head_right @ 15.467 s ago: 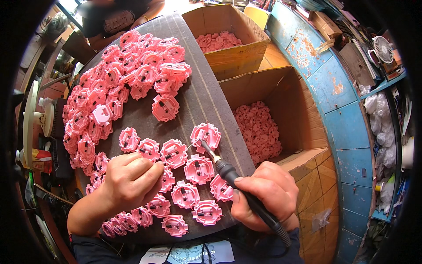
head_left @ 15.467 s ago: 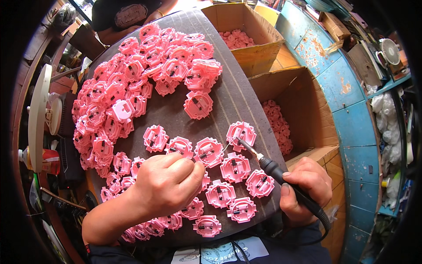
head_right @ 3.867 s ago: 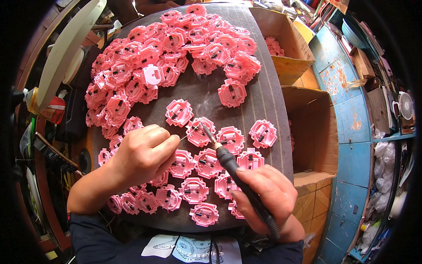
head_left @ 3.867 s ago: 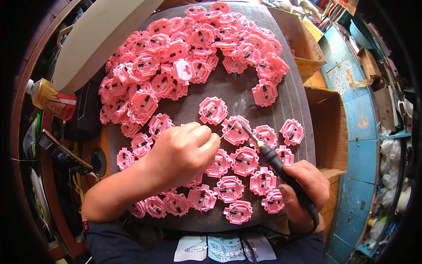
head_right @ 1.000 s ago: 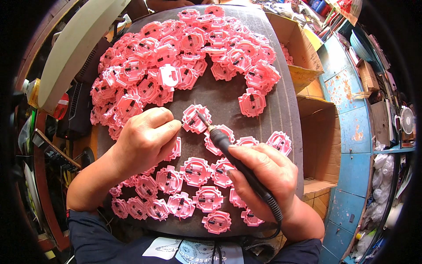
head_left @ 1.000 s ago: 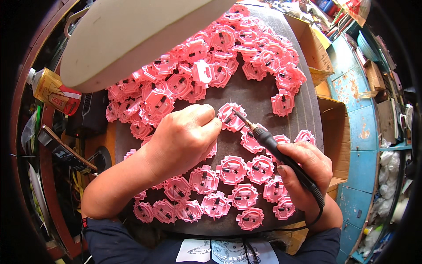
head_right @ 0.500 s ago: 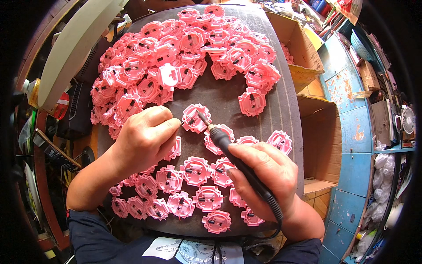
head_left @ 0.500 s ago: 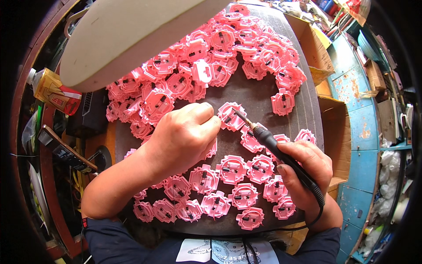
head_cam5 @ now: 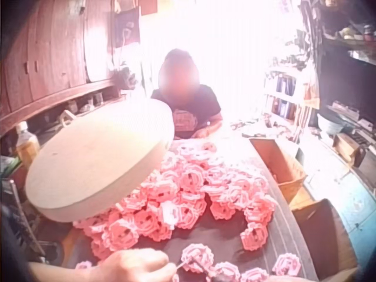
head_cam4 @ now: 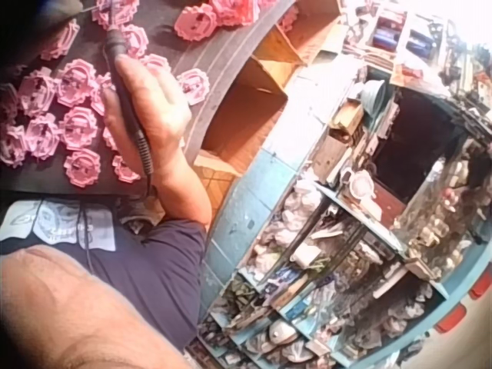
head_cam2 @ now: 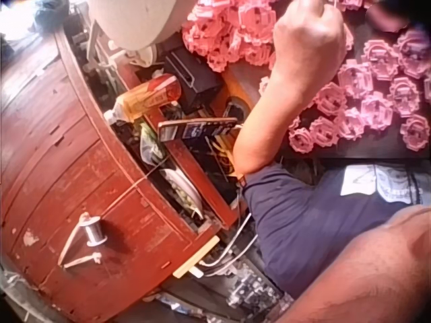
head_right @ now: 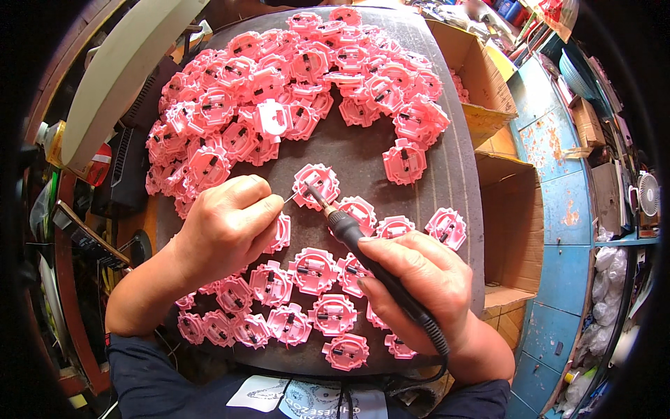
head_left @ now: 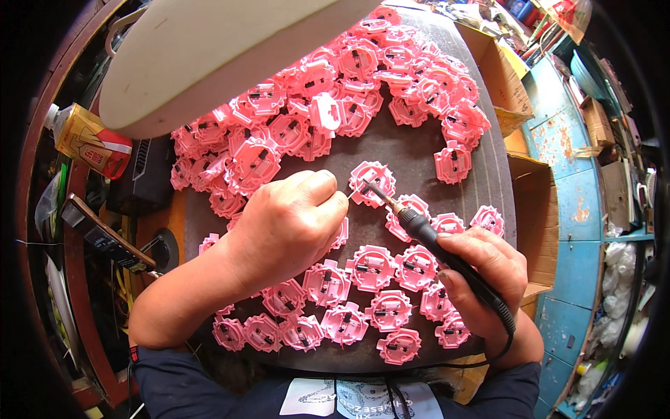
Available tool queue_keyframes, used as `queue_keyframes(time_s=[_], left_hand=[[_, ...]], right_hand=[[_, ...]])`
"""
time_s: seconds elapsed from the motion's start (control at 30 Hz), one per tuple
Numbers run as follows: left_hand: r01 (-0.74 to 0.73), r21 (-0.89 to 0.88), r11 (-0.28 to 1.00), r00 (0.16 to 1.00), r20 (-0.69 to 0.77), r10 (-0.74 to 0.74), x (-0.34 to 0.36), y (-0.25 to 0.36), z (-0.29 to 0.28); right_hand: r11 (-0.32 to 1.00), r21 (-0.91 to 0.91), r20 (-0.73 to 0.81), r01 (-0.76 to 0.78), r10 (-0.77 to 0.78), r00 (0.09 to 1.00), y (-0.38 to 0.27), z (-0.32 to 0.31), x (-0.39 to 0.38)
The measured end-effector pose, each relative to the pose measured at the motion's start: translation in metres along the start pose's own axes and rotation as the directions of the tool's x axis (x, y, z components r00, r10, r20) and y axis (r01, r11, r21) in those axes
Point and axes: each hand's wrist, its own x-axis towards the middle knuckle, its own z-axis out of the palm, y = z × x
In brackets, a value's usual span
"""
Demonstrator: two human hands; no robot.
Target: The person uses a soldering iron to apply heat to small pink plastic components on a workbench. They pick up each piece, apply the soldering iron to specific points, and place the finished pieces into a cardboard box. The process is repeated for multiple components throughout the clip.
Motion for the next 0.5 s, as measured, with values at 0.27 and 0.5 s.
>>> queue_keyframes(time_s=[0.27,0.5], left_hand=[[-0.002,0.000,1.000,1.000,-0.008,0.002,0.0009,-0.0004,0.0007],[-0.004,-0.006,1.000,1.000,-0.012,0.004,0.0016,-0.0021,0.0039]], right_hand=[[1.000,-0.011,-0.002,0.003,-0.003,1.000,-0.0012,0.0003,0.0013],[1.000,-0.015,-0.001,0.007,-0.007,1.000,-0.0006,0.0007,0.0013]])
